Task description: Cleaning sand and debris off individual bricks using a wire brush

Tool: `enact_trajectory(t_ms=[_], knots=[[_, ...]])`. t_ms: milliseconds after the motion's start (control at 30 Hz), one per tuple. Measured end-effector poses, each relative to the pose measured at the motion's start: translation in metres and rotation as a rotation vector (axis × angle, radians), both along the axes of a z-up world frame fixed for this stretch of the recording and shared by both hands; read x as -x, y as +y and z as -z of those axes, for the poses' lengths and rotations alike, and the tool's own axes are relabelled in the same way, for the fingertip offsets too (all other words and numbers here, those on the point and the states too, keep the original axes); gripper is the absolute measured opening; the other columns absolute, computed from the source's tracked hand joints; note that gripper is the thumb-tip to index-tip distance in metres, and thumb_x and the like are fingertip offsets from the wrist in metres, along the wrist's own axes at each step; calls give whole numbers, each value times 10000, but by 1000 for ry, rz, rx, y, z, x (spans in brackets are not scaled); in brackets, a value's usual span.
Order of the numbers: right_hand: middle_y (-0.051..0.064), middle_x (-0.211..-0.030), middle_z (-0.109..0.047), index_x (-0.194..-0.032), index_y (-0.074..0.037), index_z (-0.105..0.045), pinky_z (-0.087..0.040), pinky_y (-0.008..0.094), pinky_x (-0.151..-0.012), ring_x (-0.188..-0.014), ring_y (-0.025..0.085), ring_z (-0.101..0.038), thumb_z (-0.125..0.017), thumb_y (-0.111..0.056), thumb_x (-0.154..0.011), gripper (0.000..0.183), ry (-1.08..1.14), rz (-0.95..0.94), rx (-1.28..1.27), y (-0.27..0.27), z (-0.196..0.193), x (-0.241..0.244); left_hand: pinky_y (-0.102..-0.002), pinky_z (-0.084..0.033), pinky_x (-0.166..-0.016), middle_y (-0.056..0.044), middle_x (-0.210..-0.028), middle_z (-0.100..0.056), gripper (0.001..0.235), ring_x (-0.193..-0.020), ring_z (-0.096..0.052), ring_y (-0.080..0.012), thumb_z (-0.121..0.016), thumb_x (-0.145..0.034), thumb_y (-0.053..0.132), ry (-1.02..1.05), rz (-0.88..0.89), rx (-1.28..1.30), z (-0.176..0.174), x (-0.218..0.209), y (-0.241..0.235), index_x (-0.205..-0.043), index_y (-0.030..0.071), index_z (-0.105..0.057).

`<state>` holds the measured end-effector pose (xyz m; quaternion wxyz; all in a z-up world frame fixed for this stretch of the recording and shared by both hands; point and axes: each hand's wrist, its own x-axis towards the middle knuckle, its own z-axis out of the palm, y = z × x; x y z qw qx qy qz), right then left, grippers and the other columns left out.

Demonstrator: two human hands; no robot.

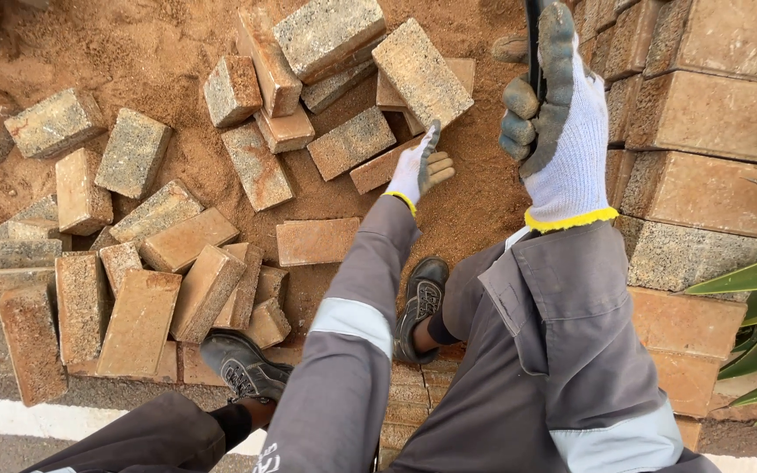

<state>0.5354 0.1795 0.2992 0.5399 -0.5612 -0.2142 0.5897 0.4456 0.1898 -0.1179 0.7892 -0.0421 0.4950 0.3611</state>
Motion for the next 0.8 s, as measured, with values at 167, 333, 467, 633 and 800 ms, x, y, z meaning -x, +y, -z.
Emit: enact_trajectory(t_ms=[167,333,467,633,800], knots=[[-41,-659,-339,-909,-307,-465,-183,225,-419,-462,56,-247,-722,-581,-892,377,16,64,23,3,11,-5,-545,-537,-1087,-170,-1579,-555,757,-1438,-547,-431,-880,-693,438,20,-367,58,-33,-39,31,-1354,122,-694],[-39,-638,-382,-955,-310,-573,-189,222,-389,-430,60,-263,-701,-529,-957,254,60,58,21,8,18,-8,-605,-451,-1143,-238,-1573,-523,771,-1427,-526,-436,-705,-899,160,174,-548,168,-137,19,58,-1536,177,-271],[-75,-569,-375,-967,-166,-697,-193,216,-373,-403,38,-293,-633,-650,-870,498,-23,-106,15,7,-7,6,-490,-480,-867,-132,-1141,-590,654,-1001,-560,-268,-861,-656,291,723,-252,68,-215,85,44,-1123,120,-436],[-64,-571,-423,-956,-151,-674,-238,191,-363,-398,20,-315,-686,-607,-870,465,4,-150,6,-2,-11,16,-443,-488,-843,-77,-919,-692,702,-903,-681,-331,-899,-533,551,1465,279,-198,-229,182,-15,-966,118,-556],[-94,-556,-368,-1372,-359,-719,-193,209,-355,-400,13,-287,-650,-704,-866,616,-200,-342,-71,-7,-21,22,-504,-539,-930,-208,-1171,-720,767,-1091,-709,-412,-847,-626,479,1701,610,-206,-245,236,-95,-1222,87,-565]])
